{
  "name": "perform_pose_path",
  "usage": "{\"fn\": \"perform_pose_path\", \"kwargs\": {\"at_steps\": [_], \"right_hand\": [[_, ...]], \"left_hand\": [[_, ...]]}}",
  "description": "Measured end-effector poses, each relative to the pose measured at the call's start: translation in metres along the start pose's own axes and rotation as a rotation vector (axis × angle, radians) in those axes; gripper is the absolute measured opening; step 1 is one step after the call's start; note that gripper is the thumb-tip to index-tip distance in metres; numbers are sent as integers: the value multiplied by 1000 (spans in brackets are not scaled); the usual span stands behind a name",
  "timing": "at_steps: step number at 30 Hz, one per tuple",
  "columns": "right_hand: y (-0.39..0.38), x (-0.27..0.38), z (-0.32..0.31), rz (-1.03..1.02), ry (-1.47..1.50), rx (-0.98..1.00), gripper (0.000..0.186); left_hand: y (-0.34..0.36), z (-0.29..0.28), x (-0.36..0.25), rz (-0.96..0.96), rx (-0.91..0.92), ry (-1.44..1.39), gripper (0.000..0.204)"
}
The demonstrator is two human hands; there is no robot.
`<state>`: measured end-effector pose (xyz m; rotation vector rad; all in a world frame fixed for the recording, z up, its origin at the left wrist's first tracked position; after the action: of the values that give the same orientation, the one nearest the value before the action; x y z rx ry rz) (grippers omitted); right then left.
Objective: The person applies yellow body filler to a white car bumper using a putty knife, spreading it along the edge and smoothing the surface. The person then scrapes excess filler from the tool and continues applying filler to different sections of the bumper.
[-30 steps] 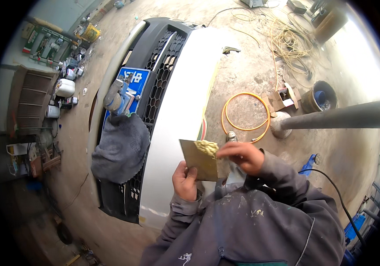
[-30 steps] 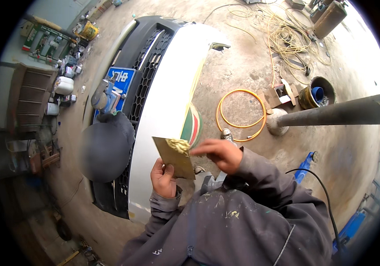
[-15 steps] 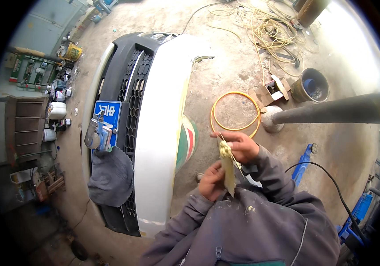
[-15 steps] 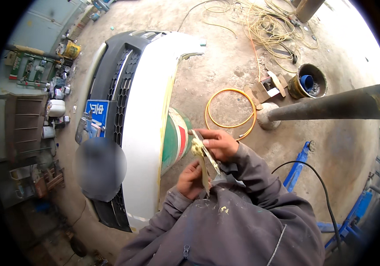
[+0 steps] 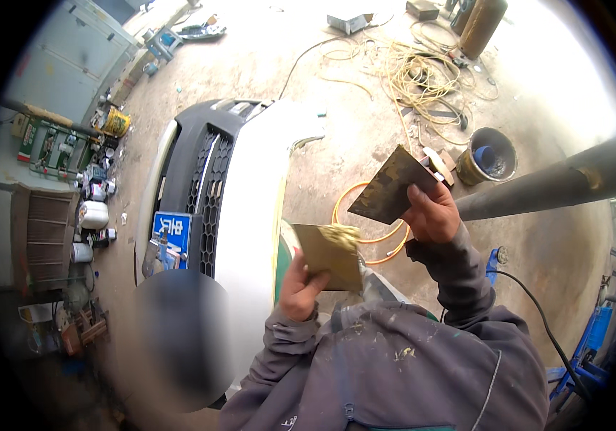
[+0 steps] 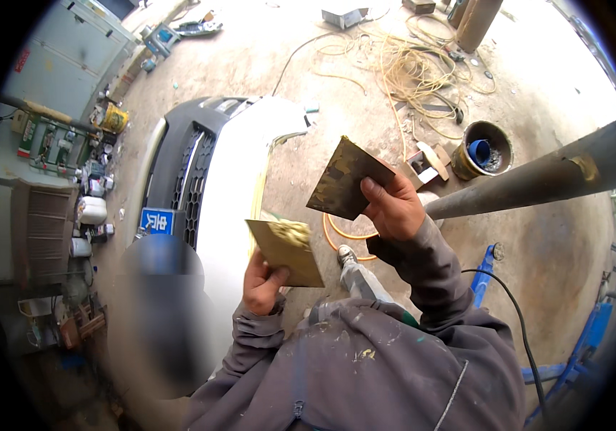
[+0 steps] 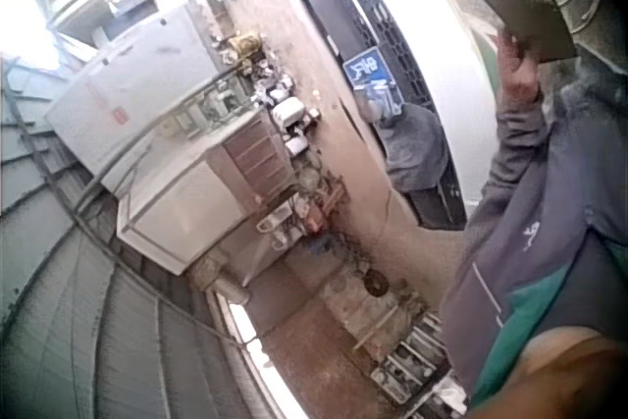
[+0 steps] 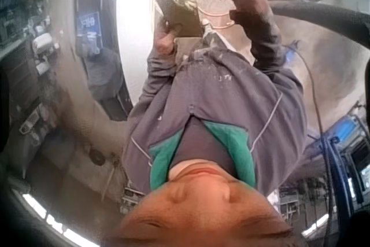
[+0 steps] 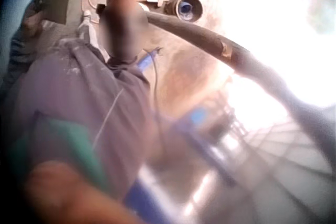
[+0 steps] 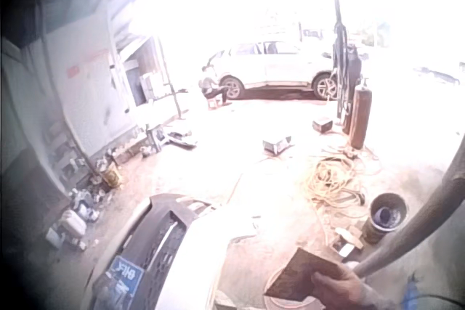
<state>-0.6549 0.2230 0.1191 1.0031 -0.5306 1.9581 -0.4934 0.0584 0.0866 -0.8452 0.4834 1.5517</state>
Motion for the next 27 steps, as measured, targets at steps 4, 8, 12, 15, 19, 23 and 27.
{"fn": "perform_pose_path", "kwargs": {"at_steps": [4,8,12,15,19,23,27], "right_hand": [[-25,47,35,-105,-416,187,41],[-44,61,45,-207,-769,206,36],[-67,19,1,-5,-760,59,39],[-86,-4,-37,166,-764,-65,43],[-122,-17,-61,74,-59,-467,34],[-148,-42,-101,-49,-110,-733,31],[-167,-35,-117,-88,-60,-779,29]], "left_hand": [[20,27,8,23,49,282,34],[18,36,11,40,18,286,19],[21,50,12,7,19,194,18],[30,58,14,59,1,122,21],[30,71,46,151,159,351,27],[6,92,92,18,373,658,34],[-3,109,110,-49,559,799,38]]}}
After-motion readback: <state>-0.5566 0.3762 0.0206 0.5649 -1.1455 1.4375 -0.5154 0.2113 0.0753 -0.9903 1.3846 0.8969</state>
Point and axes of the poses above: each hand's wrist, its own y-axis towards the middle knuckle, its own z-axis out of the palm, x = y × z, the point moved 8 cm from there along y, towards the middle knuckle, and after that the axes turned 15 degrees about -y, right-handed, at the moved point
